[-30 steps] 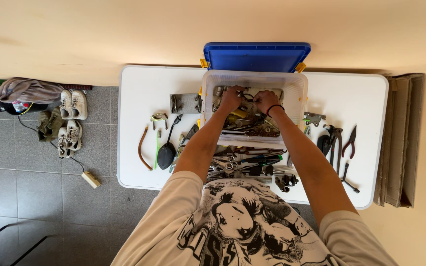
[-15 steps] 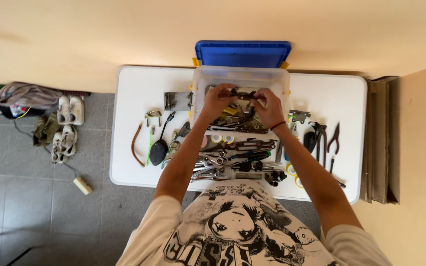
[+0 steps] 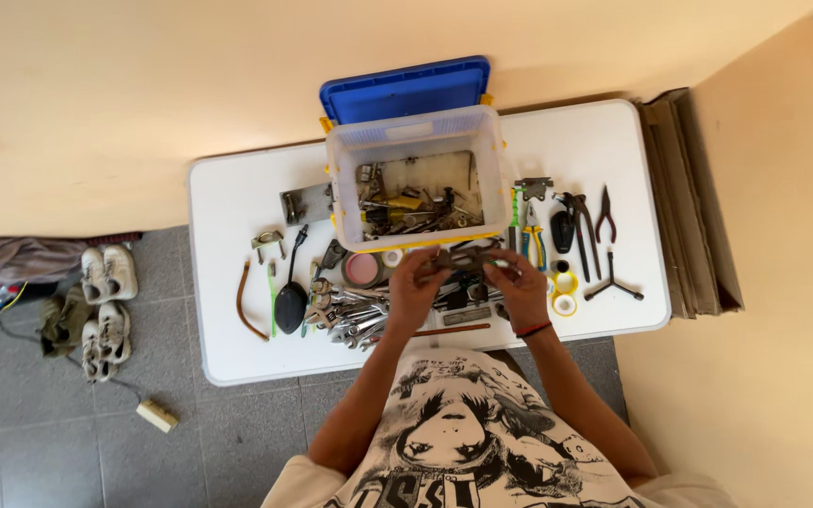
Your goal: The person removes hand tools from an open plastic toolbox and lays them out in groups on a white table, sorting wrenches, pliers, screwdrivers and other hardware into separate piles while continuing to pull more items from the box.
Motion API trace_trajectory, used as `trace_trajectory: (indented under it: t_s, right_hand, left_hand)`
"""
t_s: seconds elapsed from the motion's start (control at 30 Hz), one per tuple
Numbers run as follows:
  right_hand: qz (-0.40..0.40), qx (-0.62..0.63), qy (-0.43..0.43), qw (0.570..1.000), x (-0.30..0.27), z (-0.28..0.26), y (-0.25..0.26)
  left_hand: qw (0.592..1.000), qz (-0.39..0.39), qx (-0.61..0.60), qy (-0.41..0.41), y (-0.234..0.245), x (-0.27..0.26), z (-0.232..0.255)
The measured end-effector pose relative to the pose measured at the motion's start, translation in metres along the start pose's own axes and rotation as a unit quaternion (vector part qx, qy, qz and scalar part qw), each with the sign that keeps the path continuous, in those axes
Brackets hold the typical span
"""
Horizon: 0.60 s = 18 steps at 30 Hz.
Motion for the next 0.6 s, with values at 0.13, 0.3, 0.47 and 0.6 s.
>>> trace_trajectory:
  t_s: [0.13,0.3,0.47,0.6]
  right_hand:
    - [0.039,-0.021,-0.055,0.998,-0.03,0.012,0.032]
    - [0.024,-0.066,0.024,0.997,-0.034,0.001,0.071]
    - [0.067,-0.092,0.04,0.993,0.004,-0.01,0.131]
    - [0.08,-0.093,0.066,0.99,0.074,-0.026,0.193]
  left_hand:
    - [1.0,-0.015,0.011,0.025,-0.025,-0.036,-0.016]
    - [0.993,-0.102,0.026,0.061,-0.064,-0.046,-0.012]
    - [0.985,-0.167,0.041,0.022,-0.129,-0.005,-0.016]
    - [0.984,-0.16,0.073,-0.007,-0.199,0.053,-0.039]
Point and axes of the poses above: each hand's wrist, its own x-axis towards the middle knuckle, its own y-axis out of the back of the hand, z = x × y, the point moved 3 cm from there along x, towards the middle knuckle, and after that the axes turned 11 degrees about x, right-handed, at the moved point
